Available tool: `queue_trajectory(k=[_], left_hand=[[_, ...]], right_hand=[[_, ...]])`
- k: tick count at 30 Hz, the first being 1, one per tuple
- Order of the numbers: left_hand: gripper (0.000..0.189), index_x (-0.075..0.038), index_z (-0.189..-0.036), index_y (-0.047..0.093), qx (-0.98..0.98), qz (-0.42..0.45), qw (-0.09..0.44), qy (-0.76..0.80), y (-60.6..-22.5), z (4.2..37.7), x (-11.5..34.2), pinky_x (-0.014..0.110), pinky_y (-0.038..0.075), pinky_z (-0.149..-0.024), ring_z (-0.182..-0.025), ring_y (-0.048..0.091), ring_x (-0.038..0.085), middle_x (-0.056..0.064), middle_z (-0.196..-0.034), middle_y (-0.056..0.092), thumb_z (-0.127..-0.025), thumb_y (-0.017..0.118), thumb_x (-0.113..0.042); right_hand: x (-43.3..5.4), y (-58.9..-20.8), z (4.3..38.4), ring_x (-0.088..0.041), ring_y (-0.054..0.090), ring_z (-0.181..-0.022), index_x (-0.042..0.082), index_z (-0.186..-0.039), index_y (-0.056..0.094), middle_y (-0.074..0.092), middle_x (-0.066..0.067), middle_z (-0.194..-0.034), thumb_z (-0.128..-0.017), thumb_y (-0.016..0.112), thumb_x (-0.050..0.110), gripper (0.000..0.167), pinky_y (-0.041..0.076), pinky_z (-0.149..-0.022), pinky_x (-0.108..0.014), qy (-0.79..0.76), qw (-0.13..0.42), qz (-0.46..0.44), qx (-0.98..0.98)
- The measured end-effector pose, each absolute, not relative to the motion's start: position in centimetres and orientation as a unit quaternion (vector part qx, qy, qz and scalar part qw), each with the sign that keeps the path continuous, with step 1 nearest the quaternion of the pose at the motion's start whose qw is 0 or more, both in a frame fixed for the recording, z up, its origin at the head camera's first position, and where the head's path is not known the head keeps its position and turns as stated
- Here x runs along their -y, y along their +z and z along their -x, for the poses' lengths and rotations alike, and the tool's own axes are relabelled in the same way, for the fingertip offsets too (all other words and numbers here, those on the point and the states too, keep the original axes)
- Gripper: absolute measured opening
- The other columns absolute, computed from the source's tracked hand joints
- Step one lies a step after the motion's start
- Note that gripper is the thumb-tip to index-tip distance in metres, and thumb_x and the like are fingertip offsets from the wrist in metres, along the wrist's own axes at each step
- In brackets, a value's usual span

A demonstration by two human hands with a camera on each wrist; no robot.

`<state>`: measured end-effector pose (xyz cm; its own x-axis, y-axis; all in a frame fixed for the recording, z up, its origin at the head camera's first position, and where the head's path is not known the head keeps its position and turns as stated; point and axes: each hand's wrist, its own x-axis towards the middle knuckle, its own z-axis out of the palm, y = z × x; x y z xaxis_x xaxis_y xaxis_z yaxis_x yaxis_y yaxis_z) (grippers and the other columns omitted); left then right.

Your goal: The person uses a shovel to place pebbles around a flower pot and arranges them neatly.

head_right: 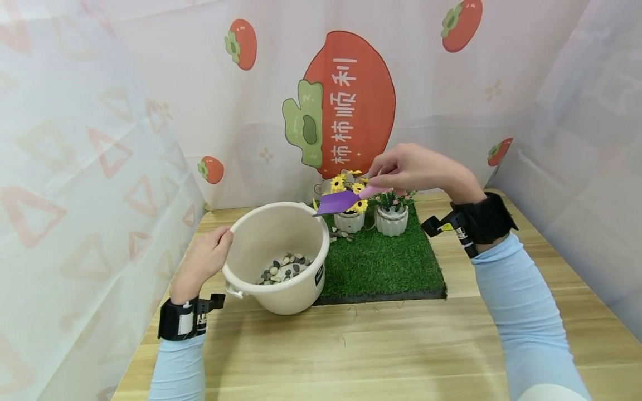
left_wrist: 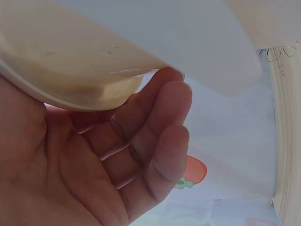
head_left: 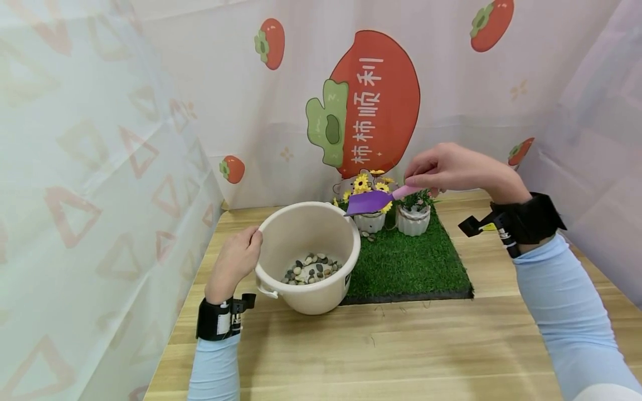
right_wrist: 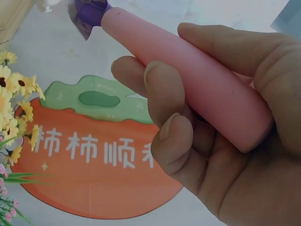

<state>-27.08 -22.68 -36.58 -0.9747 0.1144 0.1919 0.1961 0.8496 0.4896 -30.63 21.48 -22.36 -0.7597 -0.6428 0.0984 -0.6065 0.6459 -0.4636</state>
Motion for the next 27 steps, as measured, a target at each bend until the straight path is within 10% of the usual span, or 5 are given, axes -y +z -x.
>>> queue_trajectory(k=[27], left_hand=[[0.043,-0.006,-0.123,0.061,0.959,0.082,0.071,-0.262,-36.6,26.9,22.6,0.042,0.051,-0.073,-0.089,0.066,0.030,0.018,-0.108,0.068,-0.106,0.028,-0.029]], right_hand=[[-13.4,-20.6,31.6,-0.012,0.050,-0.050,0.020,-0.095,0.071,0.061,0.003,-0.068,-0.096,0.062,0.026,0.011,0.044,-0.053,-0.028,-0.128,0.156,0.394,-0.897]])
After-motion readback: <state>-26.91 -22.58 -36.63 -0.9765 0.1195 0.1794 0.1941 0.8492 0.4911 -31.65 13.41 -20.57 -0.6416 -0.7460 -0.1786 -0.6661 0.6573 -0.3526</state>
